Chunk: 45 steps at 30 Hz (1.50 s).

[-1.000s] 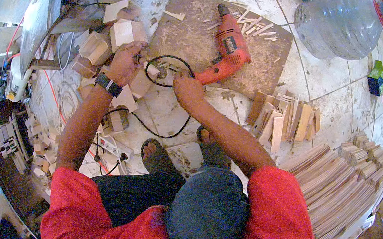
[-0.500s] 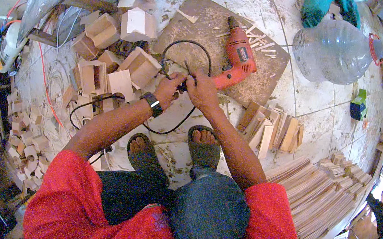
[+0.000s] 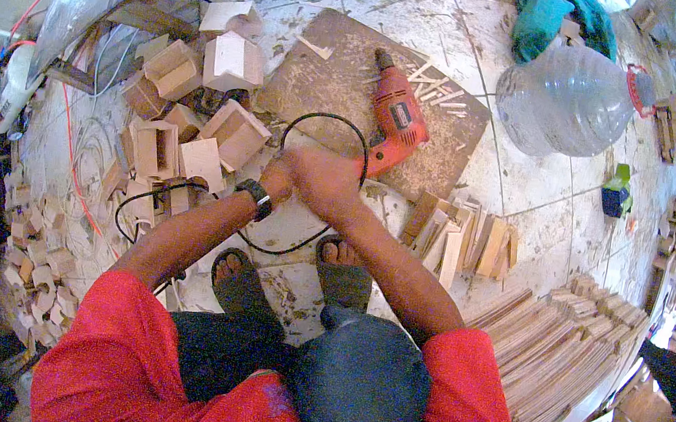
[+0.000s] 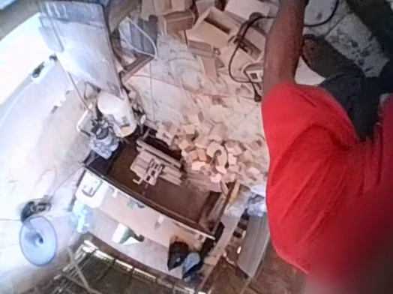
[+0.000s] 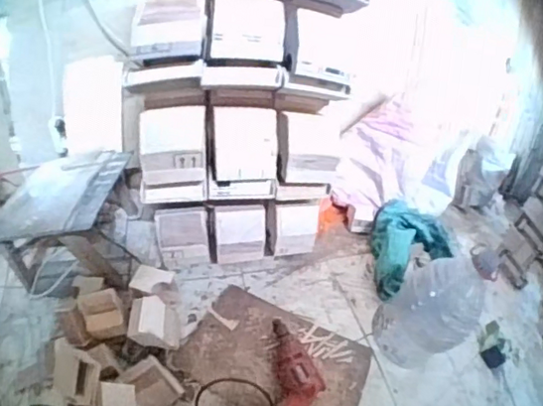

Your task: The person sits on the floor and sorts small wooden pieces into piles on a larger board. They then stand, move the sorted pieces, and plug in a power drill before attaching a drill bit.

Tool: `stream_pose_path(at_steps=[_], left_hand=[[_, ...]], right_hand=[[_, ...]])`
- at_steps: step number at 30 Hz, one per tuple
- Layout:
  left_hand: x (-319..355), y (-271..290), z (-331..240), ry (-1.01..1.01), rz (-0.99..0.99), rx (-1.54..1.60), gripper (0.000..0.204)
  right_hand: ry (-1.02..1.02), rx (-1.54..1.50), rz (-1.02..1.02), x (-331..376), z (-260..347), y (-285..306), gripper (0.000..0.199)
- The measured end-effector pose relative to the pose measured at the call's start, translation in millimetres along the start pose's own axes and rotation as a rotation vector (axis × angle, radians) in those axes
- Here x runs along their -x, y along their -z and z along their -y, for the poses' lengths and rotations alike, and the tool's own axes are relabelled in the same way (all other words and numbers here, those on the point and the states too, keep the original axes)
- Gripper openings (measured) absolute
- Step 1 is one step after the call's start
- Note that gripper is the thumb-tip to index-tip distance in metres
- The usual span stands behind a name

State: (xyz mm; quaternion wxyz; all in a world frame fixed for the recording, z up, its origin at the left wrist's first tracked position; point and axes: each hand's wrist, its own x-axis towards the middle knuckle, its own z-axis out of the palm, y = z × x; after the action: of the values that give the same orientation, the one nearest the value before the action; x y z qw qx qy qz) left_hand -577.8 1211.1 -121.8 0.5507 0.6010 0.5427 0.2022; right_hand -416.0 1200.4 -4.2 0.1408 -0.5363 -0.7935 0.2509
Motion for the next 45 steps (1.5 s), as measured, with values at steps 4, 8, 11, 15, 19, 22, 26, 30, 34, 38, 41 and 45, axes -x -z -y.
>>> stream_pose_path(at_steps=[4, 8, 11, 15, 19, 22, 26, 30, 34, 38, 41, 45], left_hand=[[13.1, 25.4, -12.3, 0.432, 0.256, 0.068, 0.034], [18.5, 73.7, -35.1, 0.422, 0.591, -0.264, 0.033], [21.6, 95.0, -54.7, 0.286, 0.607, -0.236, 0.029], [17.2, 108.1, -91.3, 0.375, 0.426, 0.257, 0.029], [2.4, 109.7, -119.8, 0.308, 0.247, 0.387, 0.034], [-11.5, 109.0, -129.2, 0.258, 0.160, 0.513, 0.034], [-16.7, 115.5, -149.6, 0.107, 0.025, 0.872, 0.028], [7.7, 137.6, -205.9, -0.254, -0.043, 0.937, 0.024], [55.8, 167.8, -277.2, -0.542, -0.074, 0.912, 0.023], [109.6, 182.7, -320.5, -0.609, -0.153, 0.719, 0.023], [135.4, 189.2, -337.7, -0.673, -0.235, 0.618, 0.030], [159.5, 200.1, -352.3, -0.745, -0.251, 0.642, 0.034]], right_hand=[[-0.511, -0.234, -0.966, -12.3, -68.2, 30.9, 0.023], [-0.619, -0.047, -0.842, -9.5, -143.4, 56.2, 0.026], [-0.721, -0.210, -0.554, -31.6, -163.6, 58.6, 0.045], [-0.674, -0.044, -0.365, -55.4, -143.7, 39.1, 0.074], [-0.745, 0.020, -0.097, -63.8, -130.0, 42.3, 0.085], [-0.723, -0.022, -0.103, -62.4, -118.5, 53.8, 0.086], [-0.620, -0.119, -0.270, -40.7, -73.9, 63.3, 0.091], [-0.379, -0.261, -0.379, -16.1, -12.3, 85.5, 0.093], [-0.096, -0.386, -0.423, -8.3, 45.9, 109.6, 0.099], [0.136, -0.402, -0.465, -4.1, 82.6, 125.9, 0.100], [0.294, -0.379, -0.514, -3.9, 101.8, 139.8, 0.097], [0.443, -0.207, -0.556, -4.2, 118.0, 175.0, 0.092]])
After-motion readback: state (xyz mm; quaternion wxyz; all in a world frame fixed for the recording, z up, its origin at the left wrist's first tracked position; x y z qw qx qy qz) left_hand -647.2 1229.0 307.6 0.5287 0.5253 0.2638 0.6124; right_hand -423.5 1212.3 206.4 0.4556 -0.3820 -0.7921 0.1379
